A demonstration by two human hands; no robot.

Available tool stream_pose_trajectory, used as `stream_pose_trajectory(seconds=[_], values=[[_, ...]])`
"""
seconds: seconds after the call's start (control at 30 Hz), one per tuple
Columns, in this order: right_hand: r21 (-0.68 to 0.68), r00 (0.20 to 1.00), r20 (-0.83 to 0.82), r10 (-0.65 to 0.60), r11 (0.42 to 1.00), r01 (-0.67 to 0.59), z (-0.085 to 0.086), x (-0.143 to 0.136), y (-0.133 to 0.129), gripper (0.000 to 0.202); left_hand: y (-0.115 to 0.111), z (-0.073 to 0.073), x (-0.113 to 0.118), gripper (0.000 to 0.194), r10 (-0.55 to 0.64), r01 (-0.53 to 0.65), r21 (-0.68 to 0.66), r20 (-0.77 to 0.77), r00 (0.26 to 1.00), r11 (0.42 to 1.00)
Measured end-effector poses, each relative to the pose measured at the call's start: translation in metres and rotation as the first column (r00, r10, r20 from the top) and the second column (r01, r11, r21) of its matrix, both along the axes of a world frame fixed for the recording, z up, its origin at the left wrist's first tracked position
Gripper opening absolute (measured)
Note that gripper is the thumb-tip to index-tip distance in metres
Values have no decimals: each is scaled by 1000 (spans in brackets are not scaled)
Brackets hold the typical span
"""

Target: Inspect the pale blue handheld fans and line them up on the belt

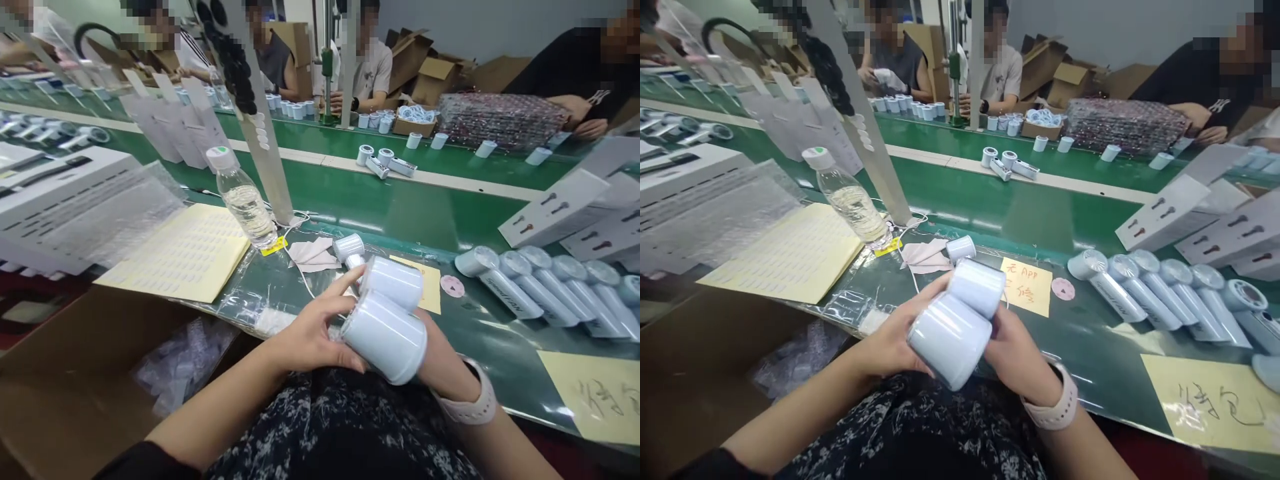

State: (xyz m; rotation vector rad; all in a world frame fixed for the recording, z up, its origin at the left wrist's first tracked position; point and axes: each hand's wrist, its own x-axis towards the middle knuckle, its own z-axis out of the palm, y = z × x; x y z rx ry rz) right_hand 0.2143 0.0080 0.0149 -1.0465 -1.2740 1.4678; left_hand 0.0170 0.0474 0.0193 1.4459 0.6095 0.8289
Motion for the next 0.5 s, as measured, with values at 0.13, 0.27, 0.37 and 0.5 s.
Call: stream_pose_trajectory(seconds=[0.13,0.27,0.37,0.5], values=[[-143,992,-115,-43,989,26,1,23,-7,49,9,-5,7,37,170,-134,-235,142,975,963],[-346,912,-312,-267,926,153,-14,19,-13,49,10,-16,17,45,267,-82,-478,334,904,874],[-368,881,-361,-306,915,167,-16,12,-16,38,3,-11,22,52,189,20,-499,365,911,866],[-227,897,-415,-153,972,61,-13,13,-23,33,-7,-1,26,46,101,75,-436,367,925,897]])
